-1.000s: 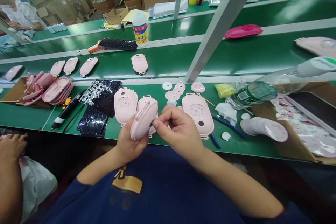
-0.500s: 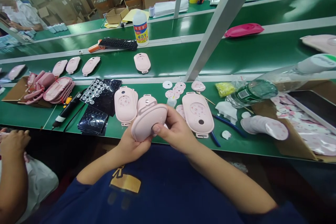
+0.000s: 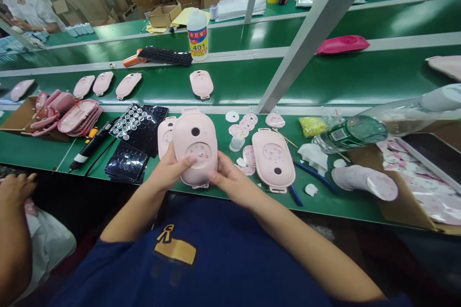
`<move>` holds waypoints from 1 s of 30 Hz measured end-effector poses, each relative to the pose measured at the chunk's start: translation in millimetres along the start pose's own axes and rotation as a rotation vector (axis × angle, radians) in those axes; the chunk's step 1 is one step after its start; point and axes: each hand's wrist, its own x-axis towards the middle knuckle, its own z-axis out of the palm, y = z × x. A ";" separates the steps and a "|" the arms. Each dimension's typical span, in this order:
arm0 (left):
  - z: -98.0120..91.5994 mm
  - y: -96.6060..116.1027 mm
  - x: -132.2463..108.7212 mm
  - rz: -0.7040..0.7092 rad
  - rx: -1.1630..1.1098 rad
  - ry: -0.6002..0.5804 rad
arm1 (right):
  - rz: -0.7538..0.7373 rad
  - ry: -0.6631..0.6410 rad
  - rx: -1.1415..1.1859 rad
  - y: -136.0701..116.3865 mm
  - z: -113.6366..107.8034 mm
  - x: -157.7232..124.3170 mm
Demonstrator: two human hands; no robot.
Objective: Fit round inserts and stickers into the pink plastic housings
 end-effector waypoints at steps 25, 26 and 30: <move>-206.1 -54.2 19.9 0.350 0.442 0.967 | 0.230 0.110 -1.369 -24.6 -7.5 23.0; -218.7 -49.4 21.3 0.368 0.457 0.991 | 0.234 0.112 -1.389 -25.7 -7.5 21.6; -254.5 -42.1 25.8 0.350 0.605 0.885 | 0.234 0.140 -1.416 -27.6 -8.5 19.2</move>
